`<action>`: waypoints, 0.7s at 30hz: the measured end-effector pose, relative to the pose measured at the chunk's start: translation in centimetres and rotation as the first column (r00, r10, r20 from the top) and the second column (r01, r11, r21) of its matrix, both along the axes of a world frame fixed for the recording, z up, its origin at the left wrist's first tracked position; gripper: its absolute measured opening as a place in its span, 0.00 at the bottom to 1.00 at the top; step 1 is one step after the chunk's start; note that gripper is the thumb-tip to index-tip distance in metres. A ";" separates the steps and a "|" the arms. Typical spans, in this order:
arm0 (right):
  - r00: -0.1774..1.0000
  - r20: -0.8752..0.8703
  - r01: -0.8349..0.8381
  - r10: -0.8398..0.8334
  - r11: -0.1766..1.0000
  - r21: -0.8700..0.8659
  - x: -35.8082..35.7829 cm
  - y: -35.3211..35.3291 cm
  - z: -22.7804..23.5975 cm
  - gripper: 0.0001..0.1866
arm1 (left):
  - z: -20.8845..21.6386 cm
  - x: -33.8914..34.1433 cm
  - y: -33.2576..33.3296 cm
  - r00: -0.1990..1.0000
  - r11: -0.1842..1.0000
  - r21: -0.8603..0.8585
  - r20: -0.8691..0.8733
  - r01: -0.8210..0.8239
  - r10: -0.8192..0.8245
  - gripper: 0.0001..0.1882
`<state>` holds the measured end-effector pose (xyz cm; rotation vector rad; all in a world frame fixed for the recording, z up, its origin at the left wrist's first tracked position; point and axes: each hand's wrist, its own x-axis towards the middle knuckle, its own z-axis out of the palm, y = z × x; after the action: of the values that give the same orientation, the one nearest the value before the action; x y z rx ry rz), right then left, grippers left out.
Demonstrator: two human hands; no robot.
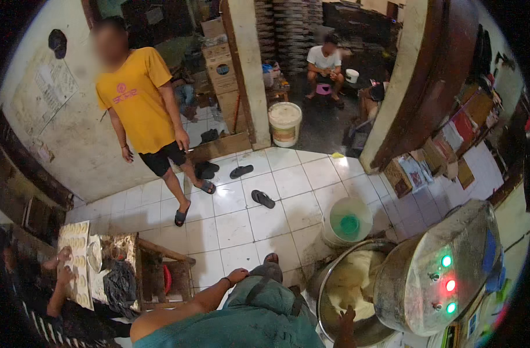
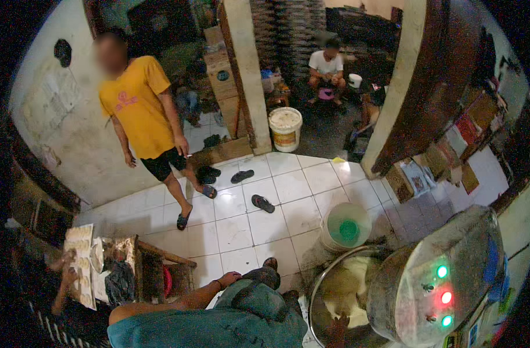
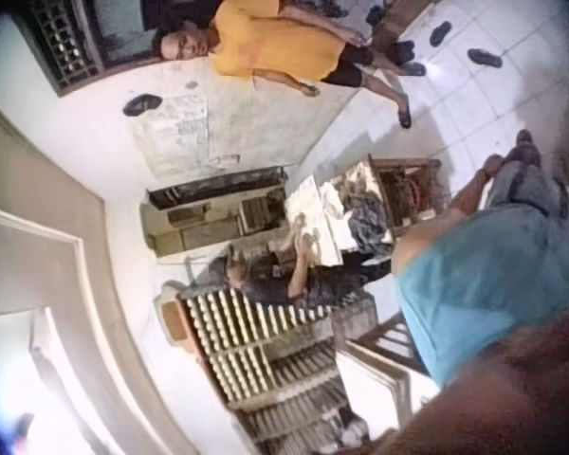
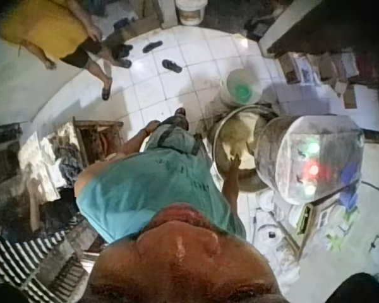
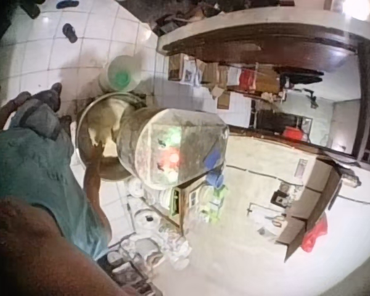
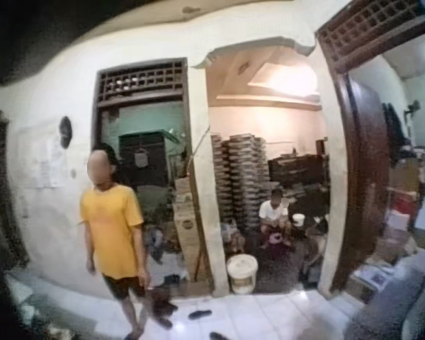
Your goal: The person wipes a work table with a cloth, uses a scraper to portion dough pieces, and handles a large mass of dough inside an industrial mixer.
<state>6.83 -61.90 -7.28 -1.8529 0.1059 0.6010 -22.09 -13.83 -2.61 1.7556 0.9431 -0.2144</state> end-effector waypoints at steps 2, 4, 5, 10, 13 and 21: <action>0.763 -0.438 0.530 -0.475 0.848 0.004 1.2 3.9 3.1 0.28 | -0.3 -0.8 0.0 0.996 0.998 -0.055 -0.079 -0.038 0.034 0.19; 0.809 -0.398 0.501 -0.431 0.861 0.087 0.8 3.4 3.5 0.26 | 3.3 1.2 -0.1 0.982 0.984 -0.128 -0.157 -0.121 0.101 0.19; 0.833 -0.379 0.478 -0.403 0.869 0.127 0.7 3.2 3.7 0.26 | 3.8 1.3 -0.1 0.987 0.989 -0.124 -0.153 -0.075 0.055 0.18; 0.910 -0.411 -0.145 0.046 0.966 -0.213 1.3 1.5 2.2 0.20 | 1.7 0.5 1.9 0.997 0.952 -0.302 -0.028 0.056 -0.068 0.19; 0.959 -0.258 -0.217 0.115 0.884 -0.414 0.6 1.1 1.4 0.22 | 5.7 0.4 0.9 0.959 0.916 -0.305 -0.187 -0.262 0.213 0.20; 0.775 -0.101 -0.423 0.624 0.392 -0.817 -0.3 -1.1 -1.9 0.28 | 1.6 0.1 4.2 0.892 0.696 -0.602 -0.063 -0.392 0.449 0.12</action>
<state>6.55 -63.00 -9.16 -2.9109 -0.4893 0.8631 -21.98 -9.65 -0.98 0.9164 1.0443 -0.1135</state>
